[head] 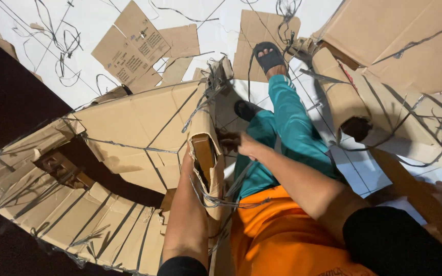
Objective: Wrapping wooden furniture with cardboard and securing it with plastic ties
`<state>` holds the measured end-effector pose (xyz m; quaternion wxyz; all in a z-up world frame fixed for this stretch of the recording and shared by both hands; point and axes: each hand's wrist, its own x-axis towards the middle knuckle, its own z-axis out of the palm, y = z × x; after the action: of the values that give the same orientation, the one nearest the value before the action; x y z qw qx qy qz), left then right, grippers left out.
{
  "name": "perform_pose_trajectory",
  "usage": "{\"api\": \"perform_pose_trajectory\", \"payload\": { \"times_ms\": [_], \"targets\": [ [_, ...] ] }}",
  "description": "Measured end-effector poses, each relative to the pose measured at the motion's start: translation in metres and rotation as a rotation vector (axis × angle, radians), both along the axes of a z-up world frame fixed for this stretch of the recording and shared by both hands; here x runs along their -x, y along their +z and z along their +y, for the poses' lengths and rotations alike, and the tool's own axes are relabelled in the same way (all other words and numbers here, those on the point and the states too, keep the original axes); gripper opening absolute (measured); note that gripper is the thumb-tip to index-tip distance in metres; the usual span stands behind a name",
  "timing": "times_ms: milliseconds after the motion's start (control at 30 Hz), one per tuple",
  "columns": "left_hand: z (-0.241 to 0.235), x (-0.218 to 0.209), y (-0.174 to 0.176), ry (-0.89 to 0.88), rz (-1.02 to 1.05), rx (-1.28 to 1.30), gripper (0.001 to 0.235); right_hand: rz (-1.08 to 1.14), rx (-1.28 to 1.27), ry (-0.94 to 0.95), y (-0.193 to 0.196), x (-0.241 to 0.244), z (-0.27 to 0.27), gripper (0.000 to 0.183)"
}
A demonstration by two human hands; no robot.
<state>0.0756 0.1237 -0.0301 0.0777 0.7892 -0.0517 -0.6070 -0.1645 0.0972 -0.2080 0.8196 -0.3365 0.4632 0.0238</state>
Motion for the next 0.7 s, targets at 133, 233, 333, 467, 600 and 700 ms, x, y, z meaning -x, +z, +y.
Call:
{"api": "perform_pose_trajectory", "payload": {
  "times_ms": [133, 233, 333, 467, 600, 700],
  "targets": [
    [0.010, -0.018, 0.009, 0.019, -0.002, 0.014, 0.094, 0.072, 0.022, -0.063, -0.012, -0.017, 0.012, 0.035],
    [0.020, -0.026, 0.012, 0.032, -0.004, 0.010, 0.094, 0.079, -0.013, -0.205, 0.016, -0.029, 0.006, 0.030],
    [-0.041, 0.013, -0.012, 0.044, -0.006, 0.017, 0.094, -0.010, -0.092, -0.420, 0.017, -0.023, 0.011, 0.039],
    [-0.101, 0.055, -0.045, 0.054, -0.006, 0.025, 0.094, -0.093, -0.193, -0.471, 0.027, -0.024, 0.004, 0.047],
    [-0.112, 0.063, -0.051, 0.064, 0.005, 0.040, 0.094, -0.005, -0.088, -0.226, 0.087, 0.004, -0.039, 0.028],
    [-0.112, 0.067, -0.048, 0.079, 0.014, 0.051, 0.094, 0.105, 0.015, -0.022, 0.148, 0.019, -0.079, 0.027]
  ]
}}
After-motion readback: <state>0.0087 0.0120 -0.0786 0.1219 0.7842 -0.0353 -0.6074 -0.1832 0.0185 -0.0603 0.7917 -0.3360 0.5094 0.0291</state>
